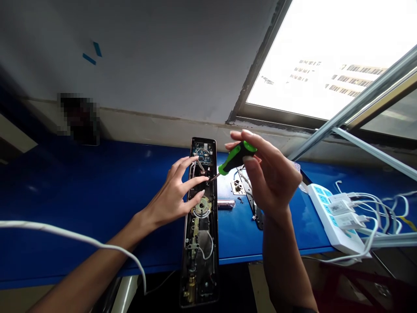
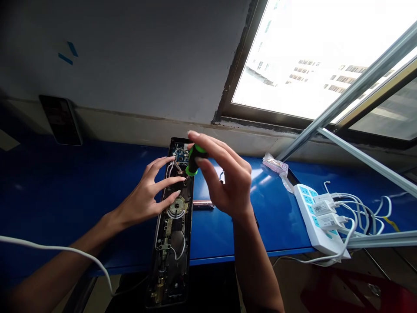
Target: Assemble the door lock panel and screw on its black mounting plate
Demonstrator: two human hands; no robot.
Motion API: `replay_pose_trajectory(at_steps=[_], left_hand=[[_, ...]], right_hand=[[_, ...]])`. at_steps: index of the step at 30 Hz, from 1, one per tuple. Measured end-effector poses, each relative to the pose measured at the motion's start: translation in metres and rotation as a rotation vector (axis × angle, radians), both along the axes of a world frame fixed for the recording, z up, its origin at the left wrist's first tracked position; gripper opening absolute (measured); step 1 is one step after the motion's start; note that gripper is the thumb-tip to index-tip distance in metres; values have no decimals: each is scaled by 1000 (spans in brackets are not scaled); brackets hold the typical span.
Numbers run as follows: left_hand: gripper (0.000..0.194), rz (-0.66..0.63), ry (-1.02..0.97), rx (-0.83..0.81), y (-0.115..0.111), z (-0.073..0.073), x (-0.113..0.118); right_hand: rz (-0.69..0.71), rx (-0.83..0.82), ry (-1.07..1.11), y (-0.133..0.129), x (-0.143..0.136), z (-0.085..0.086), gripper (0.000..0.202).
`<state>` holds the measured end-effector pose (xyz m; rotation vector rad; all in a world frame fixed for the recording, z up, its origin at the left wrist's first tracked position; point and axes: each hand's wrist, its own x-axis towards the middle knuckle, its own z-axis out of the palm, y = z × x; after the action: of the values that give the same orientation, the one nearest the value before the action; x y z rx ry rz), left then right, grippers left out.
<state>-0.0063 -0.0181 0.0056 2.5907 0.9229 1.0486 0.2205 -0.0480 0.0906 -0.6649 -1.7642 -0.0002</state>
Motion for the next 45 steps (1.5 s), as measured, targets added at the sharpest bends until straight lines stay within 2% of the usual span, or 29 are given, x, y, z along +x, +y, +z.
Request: replay_pose_trajectory(at_steps=[4, 6, 10, 15, 17, 20, 26, 32, 36, 38, 42, 45], left_hand=[[35, -9, -7, -25, 1, 0, 0], [35, -10, -11, -32, 0, 0, 0], [36, -35, -41, -75, 0, 0, 1], [36, -37, -47, -98, -1, 0, 2], [36, -36, -45, -90, -1, 0, 2], [36, -37, -41, -85, -1, 0, 1], [39, -42, -49, -93, -1, -1, 2], [38, -34, -47, -107, -2, -2, 2], [41, -39, -62, -93, -2, -2, 3], [41, -40, -62, -99, -1, -3, 3], [39, -37, -60, -96, -1, -2, 2], [39, -40, -68, -92, -2, -2, 2]], right_hand=[[-63, 116, -25, -3, 1, 8, 41], [-45, 75, -50, -5, 0, 10, 37], [83, -59, -17, -6, 1, 10, 46], [-64, 65, 6, -3, 3, 7, 38], [-62, 37, -23, -4, 2, 8, 35], [-5, -49, -50, -5, -1, 9, 45], [-59, 59, -5, -1, 1, 9, 32], [45, -94, -66, -3, 1, 8, 48], [-66, 40, -12, -1, 2, 6, 36], [-102, 38, -9, -1, 1, 7, 30], [26, -84, -55, -2, -2, 9, 46], [50, -32, -16, 1, -2, 8, 44]])
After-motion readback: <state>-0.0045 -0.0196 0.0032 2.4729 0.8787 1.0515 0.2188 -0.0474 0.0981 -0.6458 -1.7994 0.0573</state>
